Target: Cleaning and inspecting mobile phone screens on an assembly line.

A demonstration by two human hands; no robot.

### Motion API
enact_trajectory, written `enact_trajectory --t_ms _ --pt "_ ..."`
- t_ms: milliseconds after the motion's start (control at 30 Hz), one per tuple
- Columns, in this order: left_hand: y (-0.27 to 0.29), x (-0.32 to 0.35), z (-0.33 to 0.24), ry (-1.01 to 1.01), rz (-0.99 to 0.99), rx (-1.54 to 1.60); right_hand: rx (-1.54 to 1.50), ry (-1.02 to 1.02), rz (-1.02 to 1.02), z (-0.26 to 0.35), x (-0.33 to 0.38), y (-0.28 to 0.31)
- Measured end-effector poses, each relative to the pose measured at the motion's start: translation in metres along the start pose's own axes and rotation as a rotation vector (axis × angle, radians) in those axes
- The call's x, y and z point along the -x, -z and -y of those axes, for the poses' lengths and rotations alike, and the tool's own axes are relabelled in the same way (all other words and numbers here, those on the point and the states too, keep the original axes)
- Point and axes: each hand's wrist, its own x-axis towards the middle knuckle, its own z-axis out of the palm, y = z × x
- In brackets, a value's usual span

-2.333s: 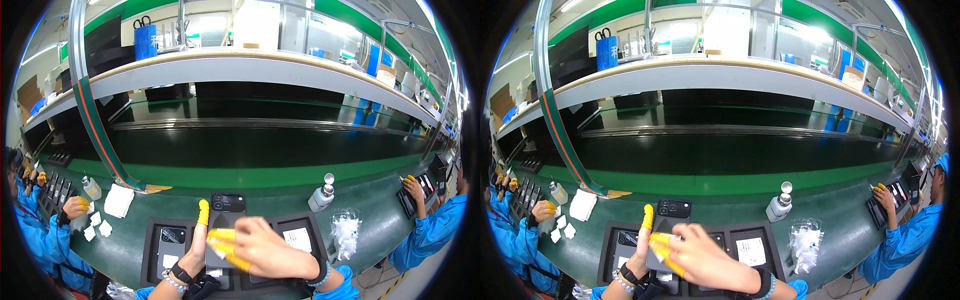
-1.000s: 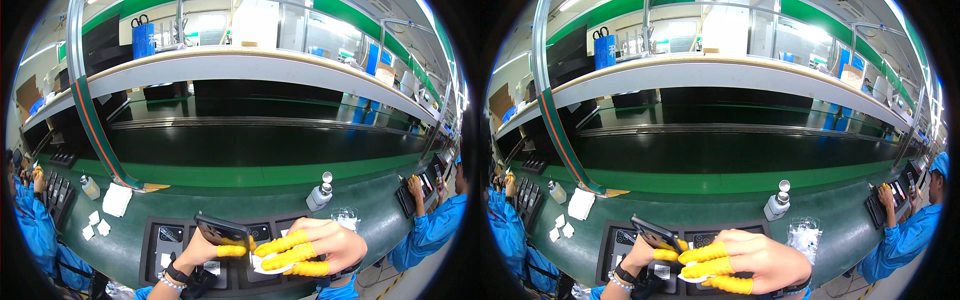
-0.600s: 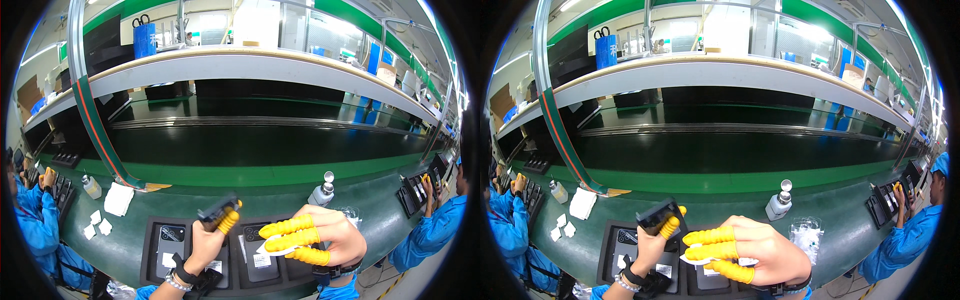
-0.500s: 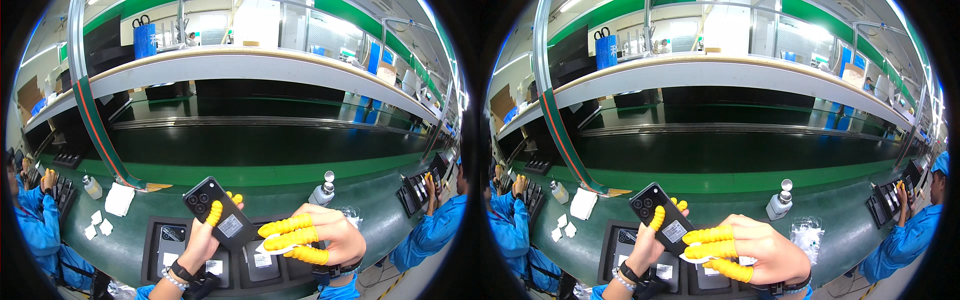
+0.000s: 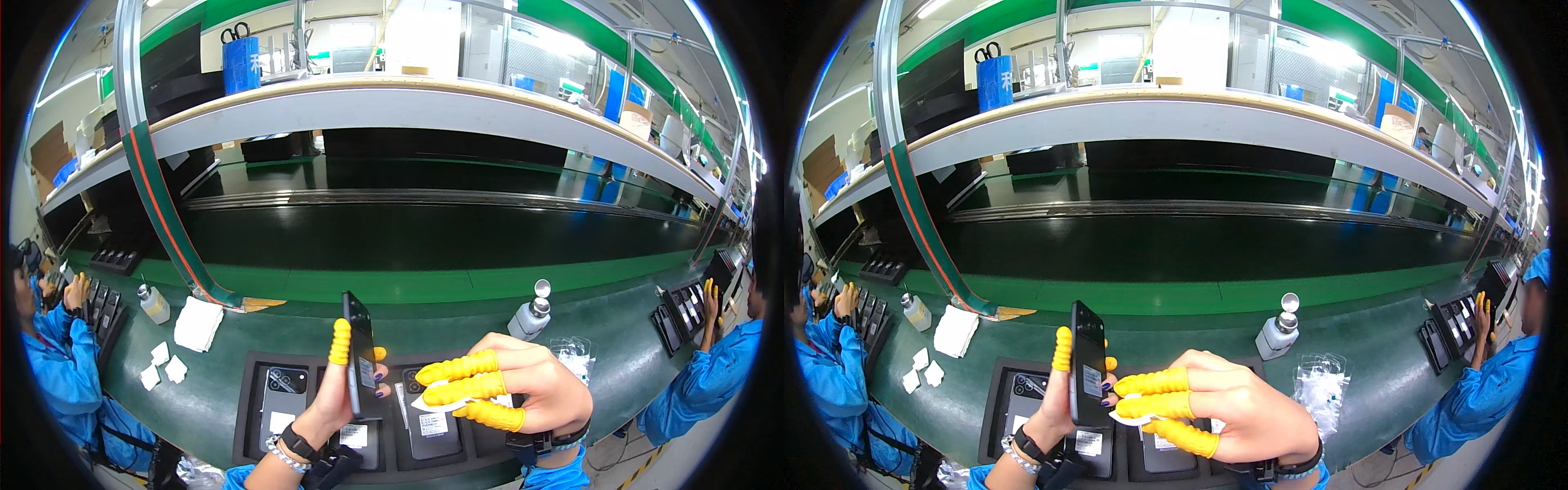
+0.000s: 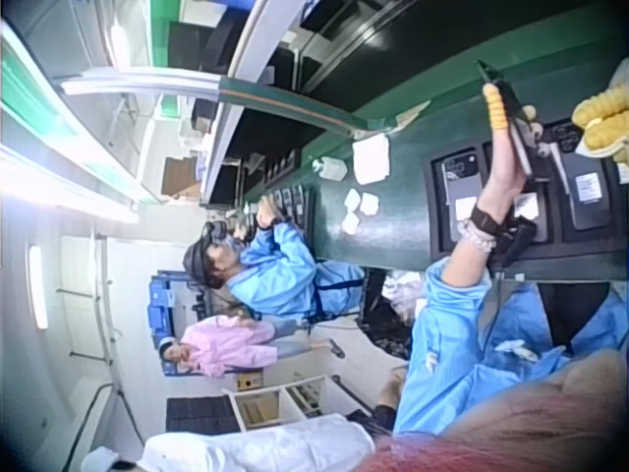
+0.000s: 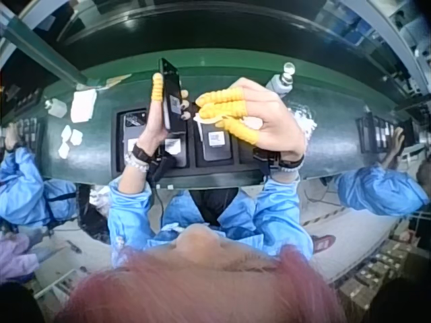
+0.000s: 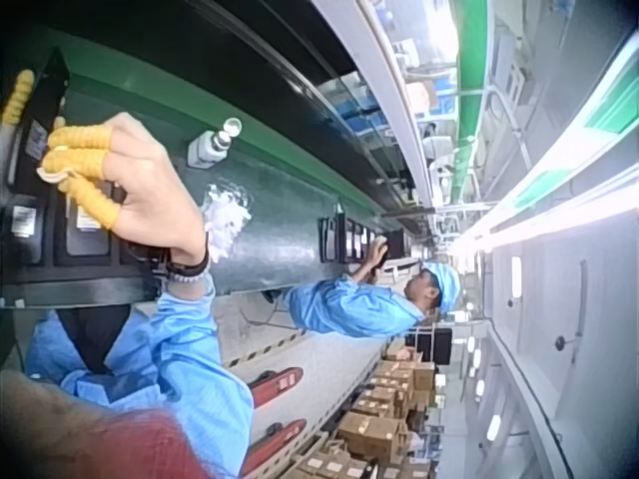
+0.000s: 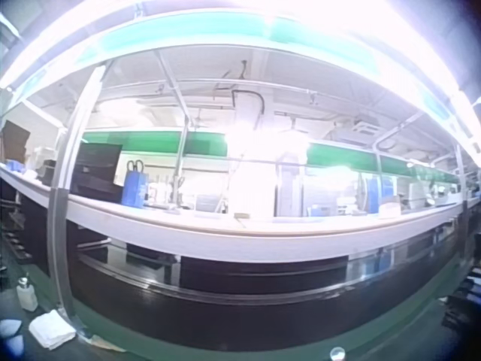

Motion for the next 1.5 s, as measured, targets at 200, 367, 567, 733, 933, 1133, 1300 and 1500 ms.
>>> enact_trajectory --t_ms 200,367,567,733,933,1133,1300,1500 --pt "0.009 0.002 0.009 0.024 0.070 -0.292 0.019 -0.025 0.007 -0.001 0.001 0.000" --pt "-0.018 0.011 0.006 0.122 0.059 -0.337 0.081 -0.040 -0.032 0.002 0.007 0.008" --pt "-0.028 -0.001 0.053 0.172 0.150 -0.483 0.073 -0.009 -0.040 0.003 0.009 0.016" --pt "-0.048 0.007 0.078 0.213 0.397 -1.230 0.062 0.000 -0.032 0.013 0.008 0.014" --pt "-0.059 -0.021 0.126 -0.623 0.366 -1.065 0.004 0.051 -0.039 -0.001 0.006 0.008" --pt "-0.042 -0.021 0.065 -0.755 0.185 -1.608 0.059 0.023 -0.060 0.008 0.013 0.015" --pt "-0.021 -0.016 0.036 -0.416 -0.187 -2.175 0.497 -0.169 -0.189 0.005 0.021 0.028" --pt "-0.024 -0.008 0.055 -0.383 -0.049 -2.345 0.987 -0.597 -0.409 -0.057 0.051 0.052"
